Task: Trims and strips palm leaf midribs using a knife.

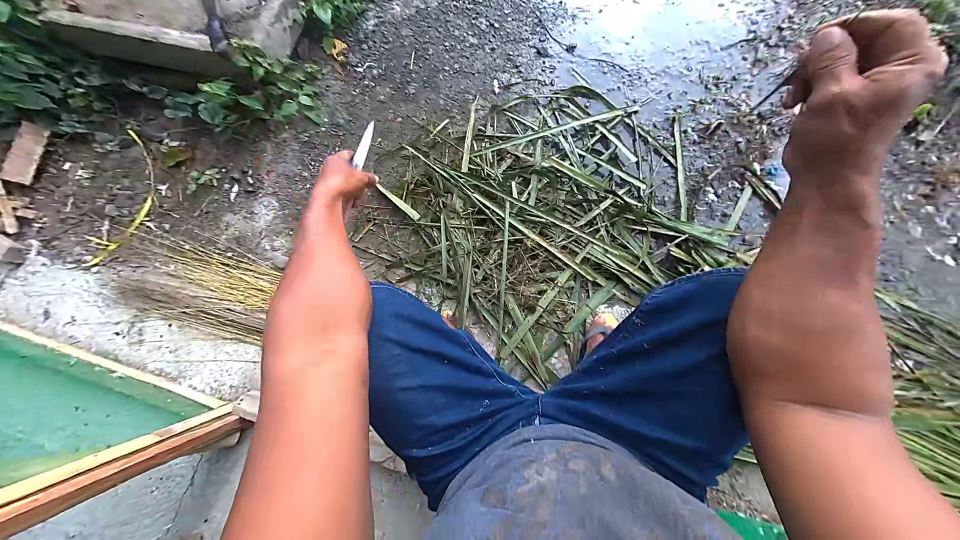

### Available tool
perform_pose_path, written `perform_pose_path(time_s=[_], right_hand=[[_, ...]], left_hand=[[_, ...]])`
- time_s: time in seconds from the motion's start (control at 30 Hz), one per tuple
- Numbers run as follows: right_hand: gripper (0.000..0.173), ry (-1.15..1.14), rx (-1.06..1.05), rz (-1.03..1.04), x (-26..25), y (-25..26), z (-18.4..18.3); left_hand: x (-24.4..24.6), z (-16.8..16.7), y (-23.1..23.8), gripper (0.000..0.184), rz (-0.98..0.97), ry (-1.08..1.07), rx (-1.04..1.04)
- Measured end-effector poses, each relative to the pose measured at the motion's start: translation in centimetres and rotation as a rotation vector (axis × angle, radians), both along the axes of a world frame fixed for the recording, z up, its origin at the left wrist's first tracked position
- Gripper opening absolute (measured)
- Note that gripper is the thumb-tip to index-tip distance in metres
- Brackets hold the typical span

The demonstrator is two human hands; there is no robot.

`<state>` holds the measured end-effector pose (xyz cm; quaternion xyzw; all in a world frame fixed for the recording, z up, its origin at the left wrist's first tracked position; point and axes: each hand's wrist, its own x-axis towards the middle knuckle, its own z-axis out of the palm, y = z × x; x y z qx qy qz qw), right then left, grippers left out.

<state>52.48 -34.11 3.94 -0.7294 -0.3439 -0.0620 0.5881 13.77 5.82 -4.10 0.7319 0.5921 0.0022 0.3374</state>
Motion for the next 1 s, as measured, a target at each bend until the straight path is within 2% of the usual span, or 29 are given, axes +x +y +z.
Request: perform_pose_path(time_s=[0.07,0.2,0.33,0.43,0.5,0.57,0.73,0.8,0.9,1.0], right_hand=[[0.004,0.140,0.233,0.058,0.0,1.0,-0.1],[0.005,0.507,0.519,0.101,-0.9,2.7,0.3],[0.008,0.632,0.729,0.113,-1.3,3.6,0.5],[0.008,0.649,0.811,0.106,-1.1,3.6,0.6],[0.006,0.641,0.771,0.119,-1.4,3.4,0.7],[0.007,0.625,0.623,0.200,-2.5,3.7,0.7],[0.011,0.595,0.185,0.565,-8.1,6.6,-0.8],[0.014,0.635,0.101,0.631,-9.8,7.7,-1.3],[0.017,0.566,0.036,0.652,-9.8,7.8,-1.3],[0.016,0.422,-0.021,0.613,-9.7,7.6,-0.9]], left_hand=[[2.1,1.4,-1.5,0.055,-0.043,-0.104,0.002],[5.4,2.9,-4.7,0.042,-0.249,-0.407,-0.208],[7.1,3.7,-6.6,0.036,-0.420,-0.661,-0.402],[7.1,4.1,-7.1,0.034,-0.423,-0.785,-0.423],[7.0,4.4,-7.4,0.035,-0.378,-0.837,-0.402],[6.9,4.6,-7.9,0.035,-0.334,-0.866,-0.360],[8.1,5.0,-10.7,0.040,-0.298,-0.893,-0.293],[8.6,5.2,-12.0,0.043,-0.360,-0.795,-0.186],[8.4,4.6,-12.2,0.056,-0.493,-0.468,0.083],[7.9,4.0,-12.7,0.054,-0.356,-0.392,0.132]])
